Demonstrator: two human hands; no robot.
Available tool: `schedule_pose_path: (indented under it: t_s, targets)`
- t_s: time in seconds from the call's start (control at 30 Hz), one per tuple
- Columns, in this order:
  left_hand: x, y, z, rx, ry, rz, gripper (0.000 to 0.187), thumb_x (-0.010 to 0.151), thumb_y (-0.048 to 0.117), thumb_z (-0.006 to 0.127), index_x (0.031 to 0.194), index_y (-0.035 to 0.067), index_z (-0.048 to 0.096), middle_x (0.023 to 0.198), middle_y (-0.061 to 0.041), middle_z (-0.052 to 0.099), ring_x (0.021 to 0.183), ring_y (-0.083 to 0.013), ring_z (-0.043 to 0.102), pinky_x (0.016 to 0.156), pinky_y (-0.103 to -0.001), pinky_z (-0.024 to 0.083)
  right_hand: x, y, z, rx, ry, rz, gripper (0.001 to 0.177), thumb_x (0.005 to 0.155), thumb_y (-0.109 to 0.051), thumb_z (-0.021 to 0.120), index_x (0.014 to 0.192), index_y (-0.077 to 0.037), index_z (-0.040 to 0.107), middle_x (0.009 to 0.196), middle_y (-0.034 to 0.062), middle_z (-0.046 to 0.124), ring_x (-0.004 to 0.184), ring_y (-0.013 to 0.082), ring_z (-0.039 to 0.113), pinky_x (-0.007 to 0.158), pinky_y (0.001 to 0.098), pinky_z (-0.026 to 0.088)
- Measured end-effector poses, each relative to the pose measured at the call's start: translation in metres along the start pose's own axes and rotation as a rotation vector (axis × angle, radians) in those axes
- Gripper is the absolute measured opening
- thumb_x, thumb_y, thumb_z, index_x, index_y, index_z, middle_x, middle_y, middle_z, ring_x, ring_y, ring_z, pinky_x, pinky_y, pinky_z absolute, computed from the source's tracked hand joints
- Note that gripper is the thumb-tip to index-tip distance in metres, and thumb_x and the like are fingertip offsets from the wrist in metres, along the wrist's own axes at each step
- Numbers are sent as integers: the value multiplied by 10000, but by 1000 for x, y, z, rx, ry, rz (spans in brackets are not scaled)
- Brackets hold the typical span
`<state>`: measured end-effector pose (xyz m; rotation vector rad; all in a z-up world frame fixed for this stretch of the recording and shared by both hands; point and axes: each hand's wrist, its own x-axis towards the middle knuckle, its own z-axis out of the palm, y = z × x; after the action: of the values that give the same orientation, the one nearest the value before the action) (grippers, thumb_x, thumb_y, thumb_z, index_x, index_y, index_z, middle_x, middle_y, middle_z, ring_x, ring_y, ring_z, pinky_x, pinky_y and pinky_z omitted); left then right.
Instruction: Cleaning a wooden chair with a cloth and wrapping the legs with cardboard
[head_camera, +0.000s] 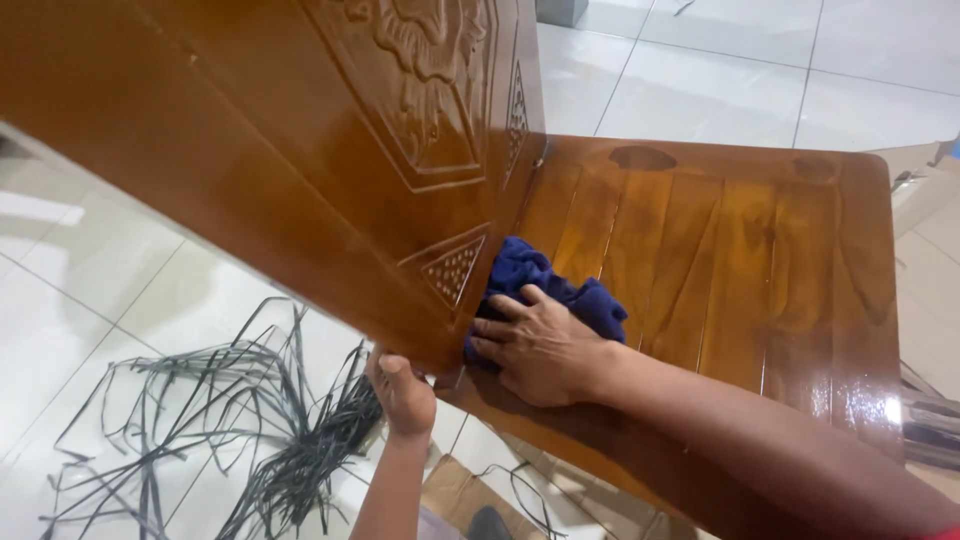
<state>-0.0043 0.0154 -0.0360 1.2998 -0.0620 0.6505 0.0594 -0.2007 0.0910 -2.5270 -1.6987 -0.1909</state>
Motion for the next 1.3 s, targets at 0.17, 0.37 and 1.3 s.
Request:
schedule_pose_path:
  t_s: [0.17,0.37,1.3]
  targets:
    - [0,-29,-20,206,-5,4,719,1014,651,311,1107,55,703,793,-57,617,727,-144,556,672,-342,529,4,8,-12,-17,101,-47,405,698,-326,573,1058,-227,730,1256,35,668,1085,321,597,773,492,457]
    - [6,0,-2,136,-99,42,726,1052,650,233,1390,135,617,924,-31,683,749,-96,575,745,-362,588,14,-13,-1,-160,-397,158,504,861,-441,422,1344,-381,552,1345,39,548,1231,323,441,885,503,321]
    - [4,94,72,468,143,253,524,1067,307,323,1536,75,348,1474,-179,462,1350,-335,479,1206,-494,386,-55,-62,-28,-17,151,54,211,824,-385,647,967,-236,687,1071,0,642,887,274,557,729,446,447]
